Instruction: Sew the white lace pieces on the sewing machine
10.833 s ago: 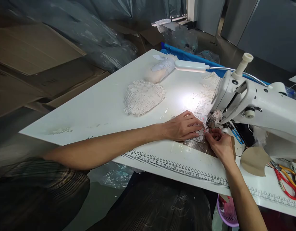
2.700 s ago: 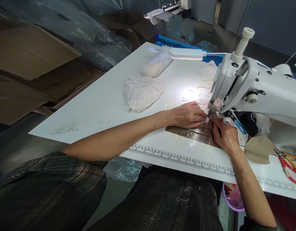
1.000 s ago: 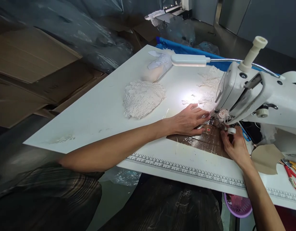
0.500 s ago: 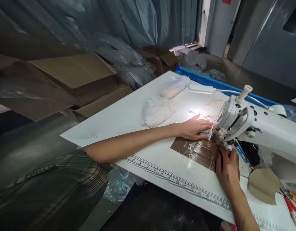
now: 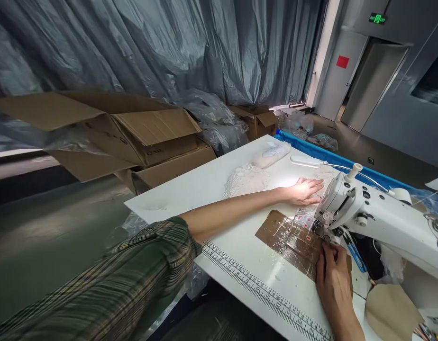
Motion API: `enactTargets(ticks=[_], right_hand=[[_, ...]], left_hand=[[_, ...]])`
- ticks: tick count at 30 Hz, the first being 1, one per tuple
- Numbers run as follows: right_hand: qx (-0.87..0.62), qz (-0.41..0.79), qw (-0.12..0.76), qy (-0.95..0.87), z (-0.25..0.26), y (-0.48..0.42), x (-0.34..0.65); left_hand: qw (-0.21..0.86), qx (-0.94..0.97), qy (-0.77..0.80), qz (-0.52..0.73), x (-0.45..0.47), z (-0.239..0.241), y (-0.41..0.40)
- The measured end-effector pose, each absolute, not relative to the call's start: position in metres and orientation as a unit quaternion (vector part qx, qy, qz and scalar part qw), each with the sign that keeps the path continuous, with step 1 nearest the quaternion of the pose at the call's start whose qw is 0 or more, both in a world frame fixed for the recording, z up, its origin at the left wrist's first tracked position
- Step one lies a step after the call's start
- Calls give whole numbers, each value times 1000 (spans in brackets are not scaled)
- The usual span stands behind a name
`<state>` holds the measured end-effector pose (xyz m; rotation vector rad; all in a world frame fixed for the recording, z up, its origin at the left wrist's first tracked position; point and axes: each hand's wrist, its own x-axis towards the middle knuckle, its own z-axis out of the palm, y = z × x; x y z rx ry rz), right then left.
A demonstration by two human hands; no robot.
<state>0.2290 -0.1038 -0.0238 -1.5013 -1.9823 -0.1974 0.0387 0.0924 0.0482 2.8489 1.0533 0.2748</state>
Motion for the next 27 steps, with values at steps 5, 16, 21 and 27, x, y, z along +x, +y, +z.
enactTargets(ticks=[5,16,21,27], right_hand=[[-564,-94,322,-755,-27,-103,229],[-541,-116,313,-772,-33,-98,240],[-537,-130,316,-771,-33,-97,242],[-529,-143,313,-776,-32,-96,241]], left_hand=[[48,940,305,145,-22,60,60],[83,837,475,257,-158,87,36],[70,850,485,193,-154,63,23],[65,829,491,259,-145,60,23]])
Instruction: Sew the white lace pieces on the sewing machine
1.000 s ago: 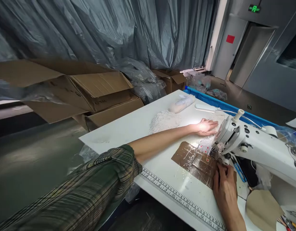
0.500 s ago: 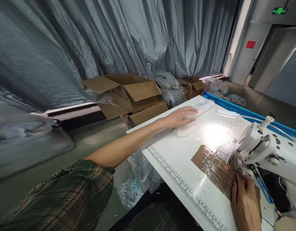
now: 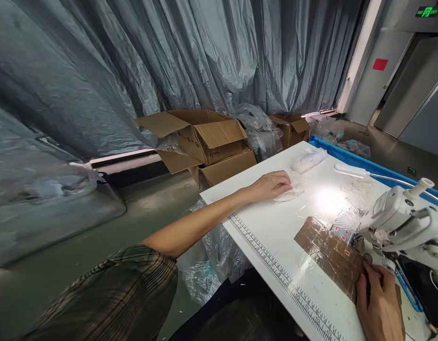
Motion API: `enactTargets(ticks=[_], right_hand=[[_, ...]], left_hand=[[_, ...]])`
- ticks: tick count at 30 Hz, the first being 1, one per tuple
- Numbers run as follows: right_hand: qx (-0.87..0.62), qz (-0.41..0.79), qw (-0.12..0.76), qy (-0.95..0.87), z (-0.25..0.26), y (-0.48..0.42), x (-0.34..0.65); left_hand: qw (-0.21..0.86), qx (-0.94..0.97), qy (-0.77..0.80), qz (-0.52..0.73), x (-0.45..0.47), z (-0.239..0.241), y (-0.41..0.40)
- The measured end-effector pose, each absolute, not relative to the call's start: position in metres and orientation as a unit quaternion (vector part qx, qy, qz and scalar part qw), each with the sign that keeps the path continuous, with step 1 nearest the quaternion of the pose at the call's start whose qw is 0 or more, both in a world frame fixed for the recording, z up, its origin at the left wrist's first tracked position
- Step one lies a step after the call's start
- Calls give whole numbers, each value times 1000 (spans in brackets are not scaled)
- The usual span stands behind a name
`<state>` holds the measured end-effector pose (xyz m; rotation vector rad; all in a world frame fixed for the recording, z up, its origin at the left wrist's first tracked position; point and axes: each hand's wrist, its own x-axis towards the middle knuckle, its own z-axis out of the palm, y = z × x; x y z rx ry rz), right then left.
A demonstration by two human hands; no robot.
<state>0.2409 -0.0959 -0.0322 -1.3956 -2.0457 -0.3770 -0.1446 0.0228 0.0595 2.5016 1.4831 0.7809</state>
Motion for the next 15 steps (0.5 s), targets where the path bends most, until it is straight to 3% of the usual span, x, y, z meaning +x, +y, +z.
enactTargets(ticks=[3,7,15], right_hand=[[-544,-139,310,-767,-30,-97,239],[-563,-107,308,-760,-22,-101,235],[-582,-64,317,-746,-15,-105,229]], left_hand=[[143,810,480,305,-124,67,16],[263,867,352,234,-90,68,7],[174,883,386,203,-48,41,18]])
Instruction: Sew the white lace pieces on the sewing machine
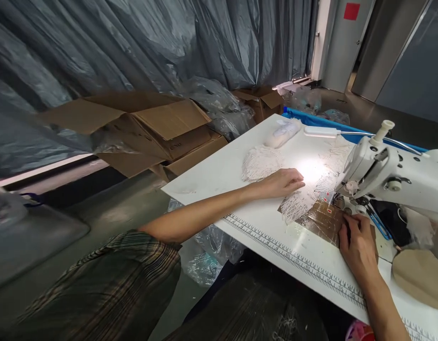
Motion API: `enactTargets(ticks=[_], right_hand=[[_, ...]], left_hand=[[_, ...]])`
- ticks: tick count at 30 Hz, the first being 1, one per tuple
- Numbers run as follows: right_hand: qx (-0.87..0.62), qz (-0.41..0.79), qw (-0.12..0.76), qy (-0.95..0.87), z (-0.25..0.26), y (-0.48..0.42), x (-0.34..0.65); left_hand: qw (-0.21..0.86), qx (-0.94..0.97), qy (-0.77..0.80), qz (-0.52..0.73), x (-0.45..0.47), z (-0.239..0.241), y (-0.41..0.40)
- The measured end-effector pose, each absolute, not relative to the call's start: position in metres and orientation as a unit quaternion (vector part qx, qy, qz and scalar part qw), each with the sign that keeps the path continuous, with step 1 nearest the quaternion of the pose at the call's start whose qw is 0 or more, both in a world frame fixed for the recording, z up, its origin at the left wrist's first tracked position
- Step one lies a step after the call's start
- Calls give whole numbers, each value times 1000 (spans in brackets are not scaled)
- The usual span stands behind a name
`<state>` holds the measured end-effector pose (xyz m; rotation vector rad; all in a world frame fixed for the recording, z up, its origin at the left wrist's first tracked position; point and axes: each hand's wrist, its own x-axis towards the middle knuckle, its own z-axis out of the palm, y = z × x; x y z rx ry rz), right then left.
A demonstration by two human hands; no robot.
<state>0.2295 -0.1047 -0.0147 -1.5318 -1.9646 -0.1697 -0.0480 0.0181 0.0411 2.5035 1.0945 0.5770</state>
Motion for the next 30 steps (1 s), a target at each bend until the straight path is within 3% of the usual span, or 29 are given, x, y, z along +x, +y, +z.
enactTargets(ticks=[5,10,13,16,18,22,26,30], right_hand=[[-579,-57,322,-747,-16,-105,229],[-580,-13,352,-734,-8,-106,226],[-570,62,382,-725,8,-109,220],[-523,177,397,-734,28,-114,210],[-477,271,399,-734,39,-119,203],[-443,493,313,-681,49,-125,188],[-474,575,233,-625,44,-118,185],[-571,456,225,-644,41,-98,198]], left_hand=[[121,889,378,228,-42,18,20],[94,887,347,289,-41,25,13],[213,878,290,316,-31,41,-10],[394,847,248,258,-20,59,-42],[459,821,239,241,-16,70,-59],[524,758,274,275,-22,78,-68],[504,727,339,321,-39,66,-53],[362,791,414,269,-57,50,-30]])
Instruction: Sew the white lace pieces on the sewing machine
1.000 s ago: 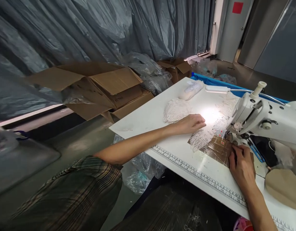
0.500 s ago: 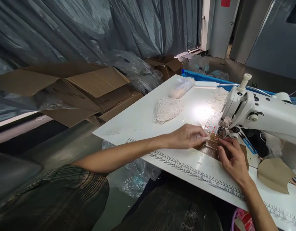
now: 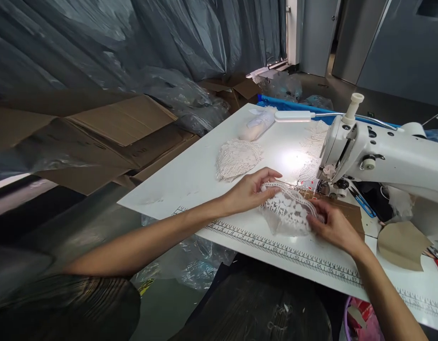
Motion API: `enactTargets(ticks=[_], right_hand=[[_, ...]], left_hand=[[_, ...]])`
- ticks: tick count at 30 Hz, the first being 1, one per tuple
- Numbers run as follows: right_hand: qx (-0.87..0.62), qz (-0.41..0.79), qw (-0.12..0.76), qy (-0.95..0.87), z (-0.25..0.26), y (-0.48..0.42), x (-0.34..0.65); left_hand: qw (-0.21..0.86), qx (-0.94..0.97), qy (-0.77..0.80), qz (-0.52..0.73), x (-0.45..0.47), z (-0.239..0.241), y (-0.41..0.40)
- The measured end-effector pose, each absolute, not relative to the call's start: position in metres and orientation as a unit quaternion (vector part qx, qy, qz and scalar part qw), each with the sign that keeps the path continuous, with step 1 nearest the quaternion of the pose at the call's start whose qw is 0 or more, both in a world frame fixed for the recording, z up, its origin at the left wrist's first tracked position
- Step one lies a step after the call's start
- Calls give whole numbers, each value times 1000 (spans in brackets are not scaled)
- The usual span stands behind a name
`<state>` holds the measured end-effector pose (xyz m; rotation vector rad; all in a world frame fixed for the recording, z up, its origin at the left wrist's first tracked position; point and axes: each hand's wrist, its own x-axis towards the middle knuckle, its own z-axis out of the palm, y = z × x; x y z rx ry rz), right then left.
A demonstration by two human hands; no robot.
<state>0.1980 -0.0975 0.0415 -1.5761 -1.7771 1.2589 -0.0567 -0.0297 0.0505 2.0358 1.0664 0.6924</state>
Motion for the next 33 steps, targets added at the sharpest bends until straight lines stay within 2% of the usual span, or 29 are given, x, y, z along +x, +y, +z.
enactTargets(ticks=[4,6,8,15,20,23,27,29,33], right_hand=[[-665,250,208,-673,46,-84,213],[-678,207,206,-675,47,-83,216],[-674,200,218,-676,44,-86,216],[-621,156,240,-730,26,-92,215],[-636,128,233,-724,21,-92,213],[-638,142,235,-720,22,-94,212],[-640,150,238,-715,23,-94,212],[-644,148,236,-712,23,-94,212],[-644,158,239,-709,24,-93,215]], left_hand=[[146,888,390,195,-58,49,-4],[80,907,370,182,-48,51,9],[59,916,363,162,-32,52,23],[98,957,250,106,30,32,74],[86,946,250,186,34,32,80],[184,935,216,214,19,37,68],[379,911,105,129,0,39,48],[389,909,101,107,-4,36,42],[344,924,132,103,-1,33,36]])
